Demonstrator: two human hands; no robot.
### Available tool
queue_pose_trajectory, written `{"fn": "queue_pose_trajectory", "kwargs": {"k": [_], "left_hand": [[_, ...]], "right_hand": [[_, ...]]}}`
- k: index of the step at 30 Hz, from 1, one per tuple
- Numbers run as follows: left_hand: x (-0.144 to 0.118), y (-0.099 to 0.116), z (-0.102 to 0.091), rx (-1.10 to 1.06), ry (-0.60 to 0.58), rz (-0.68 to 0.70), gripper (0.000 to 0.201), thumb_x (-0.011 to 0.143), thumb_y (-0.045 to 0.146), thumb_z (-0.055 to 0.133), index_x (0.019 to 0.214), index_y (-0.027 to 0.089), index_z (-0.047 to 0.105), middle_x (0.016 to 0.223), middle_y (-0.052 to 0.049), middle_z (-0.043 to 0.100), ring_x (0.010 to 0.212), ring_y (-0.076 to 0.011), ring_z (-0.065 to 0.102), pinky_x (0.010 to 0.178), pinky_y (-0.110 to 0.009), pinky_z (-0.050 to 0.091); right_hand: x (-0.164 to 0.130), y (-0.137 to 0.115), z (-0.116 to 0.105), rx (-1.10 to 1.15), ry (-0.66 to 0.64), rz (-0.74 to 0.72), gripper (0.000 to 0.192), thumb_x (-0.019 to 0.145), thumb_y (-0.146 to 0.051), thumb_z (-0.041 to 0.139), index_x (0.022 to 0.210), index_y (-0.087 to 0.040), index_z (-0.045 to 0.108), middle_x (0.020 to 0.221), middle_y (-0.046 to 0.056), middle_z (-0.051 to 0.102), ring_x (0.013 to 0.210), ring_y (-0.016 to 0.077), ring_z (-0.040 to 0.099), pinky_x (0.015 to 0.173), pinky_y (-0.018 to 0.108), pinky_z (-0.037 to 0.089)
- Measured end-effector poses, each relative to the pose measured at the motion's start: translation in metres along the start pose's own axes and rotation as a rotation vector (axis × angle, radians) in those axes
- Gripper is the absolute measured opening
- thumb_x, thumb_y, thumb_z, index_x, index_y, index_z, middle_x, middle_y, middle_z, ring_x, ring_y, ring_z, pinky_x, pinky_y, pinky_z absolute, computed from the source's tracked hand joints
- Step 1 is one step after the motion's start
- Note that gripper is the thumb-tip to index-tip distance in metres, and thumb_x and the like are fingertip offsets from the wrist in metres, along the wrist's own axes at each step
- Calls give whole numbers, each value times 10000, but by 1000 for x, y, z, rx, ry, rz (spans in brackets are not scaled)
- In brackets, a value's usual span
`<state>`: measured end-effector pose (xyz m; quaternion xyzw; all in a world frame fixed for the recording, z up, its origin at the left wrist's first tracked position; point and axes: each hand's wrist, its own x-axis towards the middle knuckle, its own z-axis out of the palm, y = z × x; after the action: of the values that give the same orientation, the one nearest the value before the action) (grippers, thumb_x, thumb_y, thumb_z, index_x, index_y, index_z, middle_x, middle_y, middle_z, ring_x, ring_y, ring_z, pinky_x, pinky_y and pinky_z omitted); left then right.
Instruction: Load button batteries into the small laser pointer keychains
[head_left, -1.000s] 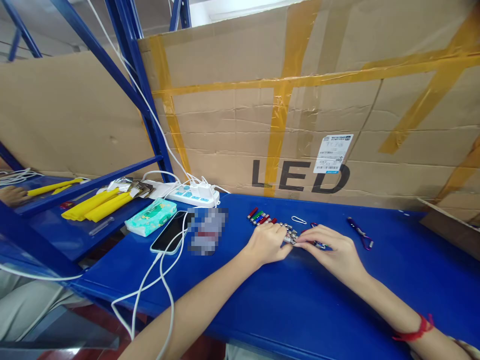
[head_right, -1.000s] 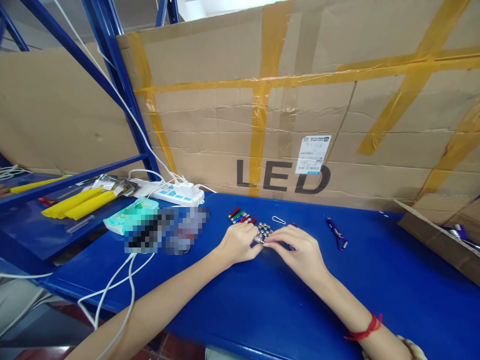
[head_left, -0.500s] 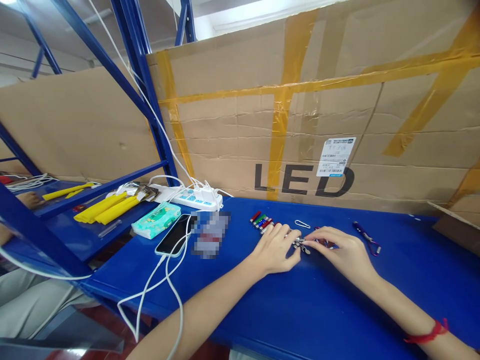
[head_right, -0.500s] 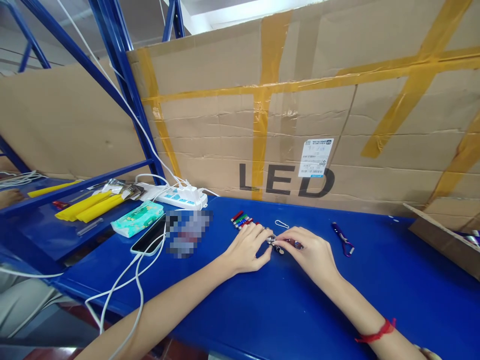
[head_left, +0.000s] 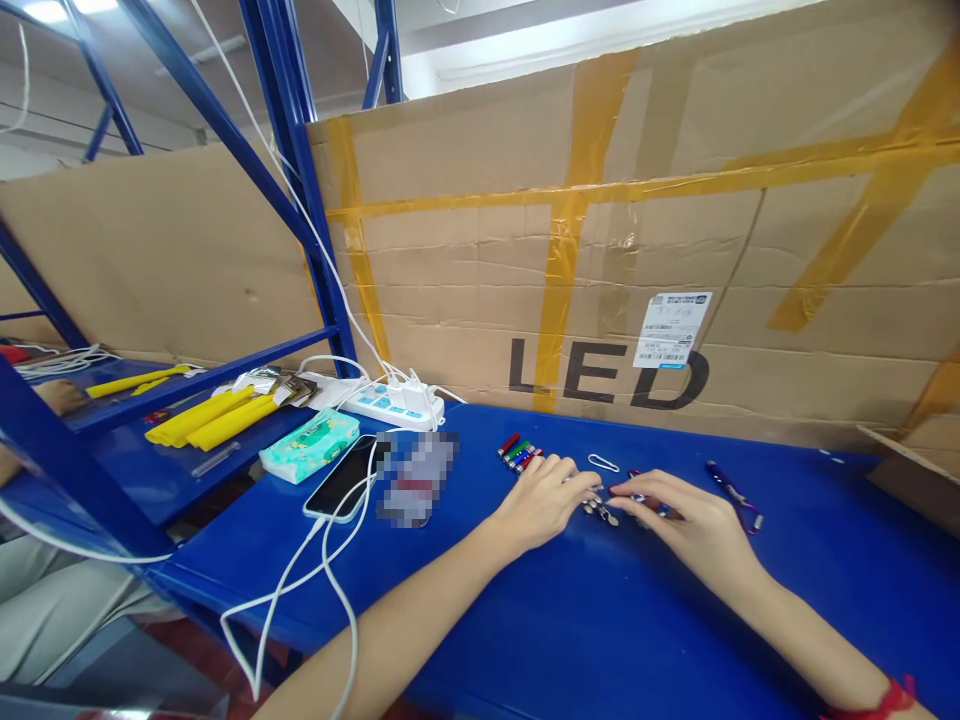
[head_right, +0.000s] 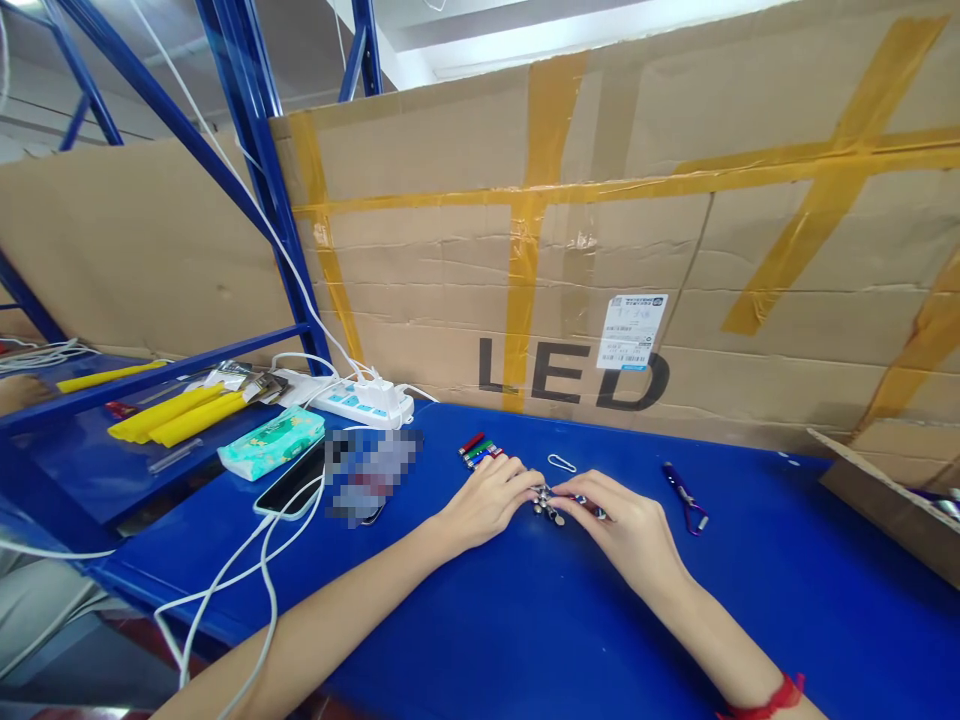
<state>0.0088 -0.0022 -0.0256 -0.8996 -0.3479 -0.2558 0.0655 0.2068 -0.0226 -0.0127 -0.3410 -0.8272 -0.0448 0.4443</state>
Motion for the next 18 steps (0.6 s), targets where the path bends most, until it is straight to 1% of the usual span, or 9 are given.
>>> {"fn": "queue_pose_trajectory", "kwargs": {"k": [2,7,11,14,18], "left_hand": [[0,-1,-2,-22,17,-38,208,968,242,345,1073,184,515,940,-41,540,846,-194,461,787,-323,375],[0,0,-9,-79,59,-89,163,963,228,366,1052,178,493,950,-27,548,861,-183,468,811,-320,379],[-3,2,-11,-90,77,-96,147,957,218,380,1047,180,490,960,-24,556,866,-184,473,818,-324,382],[-4,2,-11,-88,90,-93,148,956,197,374,1054,173,483,978,-32,564,873,-188,478,817,-329,383],[-4,2,-8,-86,102,-67,144,949,171,380,1058,160,474,990,-41,568,886,-192,485,836,-343,380]], "right_hand": [[1,-1,-4,-7,-17,-28,152,852,-316,571,842,-200,668,790,29,664,601,108,603,472,185,484],[2,0,-10,-47,-16,-59,143,853,-308,571,910,-201,647,816,29,660,512,85,566,525,207,511],[3,1,-9,-31,3,2,183,854,-351,562,930,-202,635,782,30,650,485,92,548,517,222,510],[3,2,-6,31,-14,67,233,848,-396,558,948,-201,638,755,31,644,473,102,551,506,233,516],[2,-4,0,67,-37,84,244,869,-382,527,988,-203,642,758,31,635,431,90,532,431,214,507]]}}
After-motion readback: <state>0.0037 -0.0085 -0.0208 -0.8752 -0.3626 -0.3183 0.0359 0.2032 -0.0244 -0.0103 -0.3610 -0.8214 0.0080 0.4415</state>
